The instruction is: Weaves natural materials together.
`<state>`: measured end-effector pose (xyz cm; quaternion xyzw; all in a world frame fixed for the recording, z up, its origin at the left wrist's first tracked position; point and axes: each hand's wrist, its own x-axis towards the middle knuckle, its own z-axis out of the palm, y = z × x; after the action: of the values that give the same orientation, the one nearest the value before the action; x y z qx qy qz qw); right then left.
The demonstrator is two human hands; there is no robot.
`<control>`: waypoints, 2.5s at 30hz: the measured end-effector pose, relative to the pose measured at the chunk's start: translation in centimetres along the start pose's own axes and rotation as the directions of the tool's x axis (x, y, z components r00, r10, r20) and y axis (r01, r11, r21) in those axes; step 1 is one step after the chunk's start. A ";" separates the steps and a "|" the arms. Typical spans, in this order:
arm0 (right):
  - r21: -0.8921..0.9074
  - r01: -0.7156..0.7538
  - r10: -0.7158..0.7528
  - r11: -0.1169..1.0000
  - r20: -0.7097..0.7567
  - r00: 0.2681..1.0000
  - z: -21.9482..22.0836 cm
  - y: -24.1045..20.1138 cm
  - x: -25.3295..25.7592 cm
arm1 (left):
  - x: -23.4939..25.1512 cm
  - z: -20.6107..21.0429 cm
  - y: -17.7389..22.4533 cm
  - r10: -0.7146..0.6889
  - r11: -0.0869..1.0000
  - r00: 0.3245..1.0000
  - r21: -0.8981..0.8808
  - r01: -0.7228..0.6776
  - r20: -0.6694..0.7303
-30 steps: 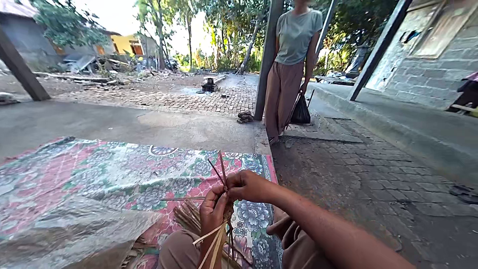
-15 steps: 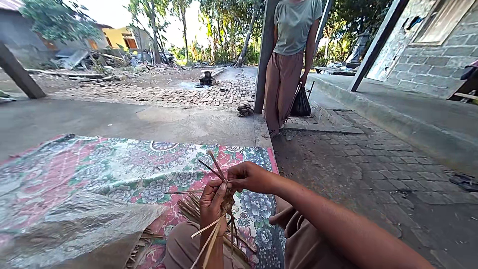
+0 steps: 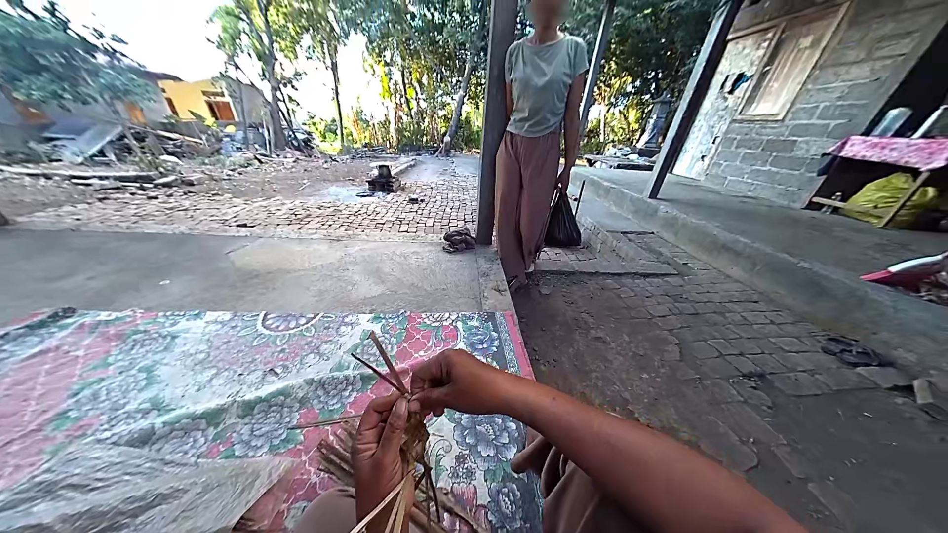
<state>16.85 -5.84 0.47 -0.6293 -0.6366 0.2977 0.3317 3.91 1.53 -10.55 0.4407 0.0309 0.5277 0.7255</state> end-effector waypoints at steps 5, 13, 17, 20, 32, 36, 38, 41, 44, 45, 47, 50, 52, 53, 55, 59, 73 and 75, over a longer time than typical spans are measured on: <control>0.029 0.043 -0.042 0.999 -0.041 0.998 -0.2 0.4 -0.1 | 0.3 -0.2 -0.5 -0.010 0.997 1.000 -0.071 0.011 0.015; 0.043 0.067 -0.059 0.997 -0.163 0.985 0.9 -0.7 0.1 | -0.2 0.9 0.4 -0.070 0.996 0.992 -0.058 0.064 -0.107; 0.019 0.044 -0.039 0.999 -0.184 0.982 1.2 -0.5 0.4 | 0.0 0.9 0.6 -0.015 0.998 0.990 0.065 0.024 -0.139; 0.035 0.020 -0.013 0.999 -0.182 0.983 1.0 -0.3 0.6 | 0.1 0.4 0.4 0.064 0.985 0.997 0.163 -0.056 -0.042; -0.169 -0.054 0.034 0.984 -0.116 0.993 0.3 0.3 0.8 | -0.1 1.2 1.1 0.011 0.905 0.999 0.425 0.007 -0.041; -0.209 -0.063 0.043 0.976 -0.098 0.994 0.3 0.3 0.8 | -0.1 1.0 1.2 -0.005 0.892 0.999 0.452 0.019 -0.032; -0.217 -0.072 0.052 0.973 -0.096 0.994 0.1 0.0 0.7 | -0.1 0.7 1.2 0.000 0.887 1.000 0.462 0.007 -0.016; -0.156 -0.098 0.067 0.983 -0.194 0.979 -1.3 -2.1 0.1 | -0.1 0.8 1.9 -0.016 0.891 1.000 0.453 0.022 -0.017; -0.010 -0.043 0.036 0.999 -0.389 0.921 -3.4 -4.4 0.3 | -0.5 1.1 3.3 -0.022 0.890 1.000 0.455 0.024 -0.010; 0.043 0.002 0.017 0.999 -0.441 0.897 -4.0 -4.9 0.6 | -0.5 1.1 3.6 -0.026 0.886 1.000 0.462 0.026 -0.007; 0.138 0.059 0.018 0.989 -0.502 0.865 -5.1 -5.5 1.5 | -0.6 0.9 4.0 -0.040 0.879 0.999 0.476 0.036 -0.002; 0.140 0.098 -0.008 0.985 -0.535 0.845 -5.0 -5.0 2.6 | -0.5 0.3 3.7 -0.044 0.875 0.999 0.482 0.048 -0.018; 0.079 0.128 -0.068 0.989 -0.528 0.846 -4.0 -4.3 2.8 | -0.3 -0.2 3.3 -0.030 0.870 0.999 0.492 0.040 -0.029; 0.048 0.140 -0.097 0.989 -0.506 0.857 -3.5 -4.2 2.7 | -0.3 -0.3 3.2 -0.022 0.867 0.999 0.496 0.037 -0.035; -0.028 0.203 -0.196 0.979 -0.422 0.885 -2.7 -3.7 2.5 | -0.1 -0.6 2.8 -0.018 0.871 0.999 0.490 0.040 -0.049; -0.199 0.329 -0.367 0.923 -0.196 0.910 -1.4 -2.5 2.7 | 0.0 -0.8 1.9 -0.033 0.863 0.999 0.503 0.048 -0.040; -0.391 0.086 -0.056 0.917 0.087 0.995 -1.1 -0.8 3.4 | -0.1 -1.1 1.9 0.028 0.859 1.000 0.510 -0.031 0.013; -0.336 0.097 -0.069 0.937 0.096 0.993 -1.1 -0.7 3.5 | -0.1 -1.1 1.8 0.054 0.860 0.998 0.507 -0.055 0.017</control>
<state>17.34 -2.45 1.90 -0.6369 -0.7176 0.1946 0.2037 1.92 2.21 -10.04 0.6171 0.1552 0.5210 0.5690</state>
